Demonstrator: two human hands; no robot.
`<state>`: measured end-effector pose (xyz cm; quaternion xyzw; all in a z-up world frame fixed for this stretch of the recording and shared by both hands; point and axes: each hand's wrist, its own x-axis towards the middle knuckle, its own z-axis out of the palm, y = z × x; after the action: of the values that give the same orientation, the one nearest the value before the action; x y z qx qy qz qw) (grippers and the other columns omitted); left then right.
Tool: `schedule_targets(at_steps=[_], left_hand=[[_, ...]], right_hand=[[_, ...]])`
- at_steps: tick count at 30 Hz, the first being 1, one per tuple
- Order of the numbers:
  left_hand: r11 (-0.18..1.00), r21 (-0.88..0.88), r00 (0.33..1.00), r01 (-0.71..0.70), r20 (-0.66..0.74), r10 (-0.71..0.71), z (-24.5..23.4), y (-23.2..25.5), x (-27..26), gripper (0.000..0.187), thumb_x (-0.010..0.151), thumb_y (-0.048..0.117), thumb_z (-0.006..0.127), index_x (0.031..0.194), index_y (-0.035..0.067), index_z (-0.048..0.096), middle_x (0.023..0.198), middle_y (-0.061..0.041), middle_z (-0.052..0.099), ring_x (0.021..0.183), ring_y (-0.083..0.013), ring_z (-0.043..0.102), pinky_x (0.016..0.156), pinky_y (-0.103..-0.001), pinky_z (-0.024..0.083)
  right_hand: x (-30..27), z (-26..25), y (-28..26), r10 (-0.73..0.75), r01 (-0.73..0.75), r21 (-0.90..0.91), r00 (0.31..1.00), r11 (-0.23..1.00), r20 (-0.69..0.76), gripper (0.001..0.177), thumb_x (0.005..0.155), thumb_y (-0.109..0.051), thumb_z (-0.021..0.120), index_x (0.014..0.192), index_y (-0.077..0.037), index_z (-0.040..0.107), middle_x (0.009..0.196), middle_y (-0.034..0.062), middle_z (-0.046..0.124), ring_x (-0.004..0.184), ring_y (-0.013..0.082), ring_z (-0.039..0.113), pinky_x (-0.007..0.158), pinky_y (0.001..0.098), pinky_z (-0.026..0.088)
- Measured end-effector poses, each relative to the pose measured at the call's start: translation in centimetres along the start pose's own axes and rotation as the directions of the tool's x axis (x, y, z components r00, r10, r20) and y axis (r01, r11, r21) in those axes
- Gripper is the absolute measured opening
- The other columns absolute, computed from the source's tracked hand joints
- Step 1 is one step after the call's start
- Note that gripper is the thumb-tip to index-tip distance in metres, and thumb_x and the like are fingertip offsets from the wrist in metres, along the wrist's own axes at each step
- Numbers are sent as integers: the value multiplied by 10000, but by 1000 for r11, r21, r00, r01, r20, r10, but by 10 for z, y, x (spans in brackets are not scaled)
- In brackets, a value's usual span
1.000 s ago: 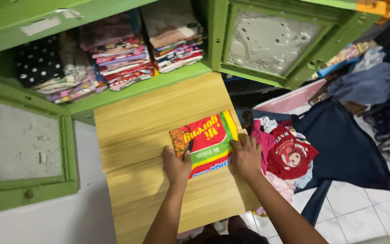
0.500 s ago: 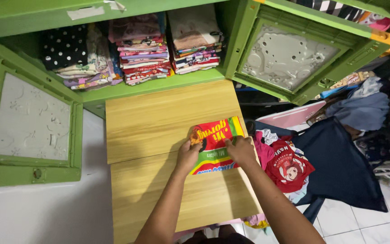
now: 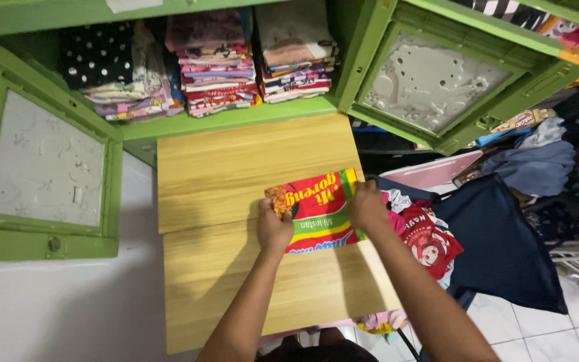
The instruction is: The person picks up clothing items from a pile, spreads them flat on a wooden table, and folds them by hand before placing them onto a shelf in a green cabinet.
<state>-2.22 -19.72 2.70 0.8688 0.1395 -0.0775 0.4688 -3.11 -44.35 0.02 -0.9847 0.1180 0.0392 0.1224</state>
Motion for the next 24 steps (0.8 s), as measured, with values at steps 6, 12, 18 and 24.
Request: schedule_targets(at_steps=[6,12,18,24], left_hand=[[781,330,841,-530,88,534,-13,18,-4,475,805,209,803,1209,59,602,1269,-177,571,1239,-377,509,1038,-498,428],[539,265,574,-800,599,558,25,34,-50,582,787,345,824,1250,70,603,1288,-151,552,1267,-339,487,1049,-530,374],[564,328,638,-758,551,537,76,32,-81,700,708,279,829,1303,23,564,1293,-156,530,1233,-342,481,1033,-528,372],[569,391,687,-723,328,648,115,2,-66,457,794,179,710,1227,50,644,1165,-100,620,1160,-318,559,977,-500,438]], right_hand=[[-38,-36,17,-63,62,27,998,998,25,395,798,-179,722,1160,-32,667,1195,254,643,1061,430,658,865,476,560],[-73,22,27,190,-166,420,982,892,-17,463,752,-283,832,1077,25,716,930,231,755,866,350,752,750,433,586],[-59,55,48,370,-538,716,839,446,400,318,812,-231,781,962,50,775,827,149,781,684,195,746,619,342,584],[-53,47,67,269,-585,764,808,272,524,326,908,-262,719,906,61,764,749,136,690,594,207,580,546,374,419]])
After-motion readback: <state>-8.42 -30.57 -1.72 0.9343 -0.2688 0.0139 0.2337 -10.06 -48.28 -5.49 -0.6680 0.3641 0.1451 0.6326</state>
